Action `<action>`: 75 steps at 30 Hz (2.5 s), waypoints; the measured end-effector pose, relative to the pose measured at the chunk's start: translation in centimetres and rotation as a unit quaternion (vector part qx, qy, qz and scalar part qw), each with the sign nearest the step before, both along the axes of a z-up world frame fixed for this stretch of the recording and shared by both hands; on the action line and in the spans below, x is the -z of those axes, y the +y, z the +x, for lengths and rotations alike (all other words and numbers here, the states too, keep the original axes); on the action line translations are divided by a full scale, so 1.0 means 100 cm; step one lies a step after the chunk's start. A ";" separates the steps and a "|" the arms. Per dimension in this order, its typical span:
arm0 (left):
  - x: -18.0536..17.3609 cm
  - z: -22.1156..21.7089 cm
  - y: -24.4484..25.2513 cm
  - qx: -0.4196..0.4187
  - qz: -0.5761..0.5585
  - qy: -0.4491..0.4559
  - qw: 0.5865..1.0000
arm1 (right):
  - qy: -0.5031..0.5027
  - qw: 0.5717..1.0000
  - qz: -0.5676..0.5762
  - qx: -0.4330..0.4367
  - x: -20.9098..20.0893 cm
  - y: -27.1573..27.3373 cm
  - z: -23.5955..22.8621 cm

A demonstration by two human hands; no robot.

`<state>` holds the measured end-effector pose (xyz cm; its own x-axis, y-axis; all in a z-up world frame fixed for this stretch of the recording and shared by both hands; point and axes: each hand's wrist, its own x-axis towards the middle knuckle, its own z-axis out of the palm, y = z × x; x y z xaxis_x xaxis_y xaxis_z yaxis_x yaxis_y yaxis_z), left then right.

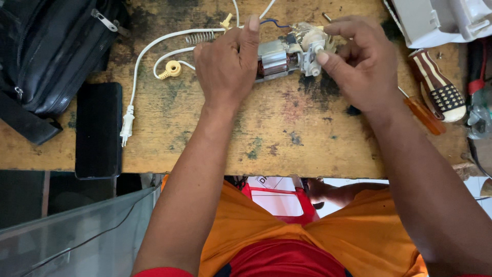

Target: The person assembles a small electrical device on a wooden workbench, connecting wires to a motor and attaching plastic gears and a white housing. They repeatedly adjust the components by hand, aligning parts and ensuring the wiring is secure throughout the process.

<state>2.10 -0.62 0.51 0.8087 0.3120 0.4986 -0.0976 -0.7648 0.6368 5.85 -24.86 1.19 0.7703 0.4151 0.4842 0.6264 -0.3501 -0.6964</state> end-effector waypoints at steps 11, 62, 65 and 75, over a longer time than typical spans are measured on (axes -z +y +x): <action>-0.004 -0.003 0.001 0.020 -0.013 0.013 1.000 | -0.111 0.994 -0.009 -0.016 -0.009 0.001 -0.005; 0.008 -0.013 0.000 0.136 0.132 -0.182 0.965 | 0.086 0.977 0.040 0.193 0.001 0.008 -0.061; 0.008 -0.013 0.000 0.135 0.143 -0.180 0.964 | 0.108 0.972 0.018 0.208 -0.003 0.009 -0.063; 0.000 -0.017 0.002 0.180 0.117 -0.135 0.967 | 0.053 0.975 0.058 0.208 -0.026 0.004 -0.065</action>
<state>0.40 -0.41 0.49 0.6738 -0.1129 0.7303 -0.5233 -0.7706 0.3637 -0.63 -24.48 3.80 0.9086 0.0042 0.4177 0.3697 -0.4735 -0.7995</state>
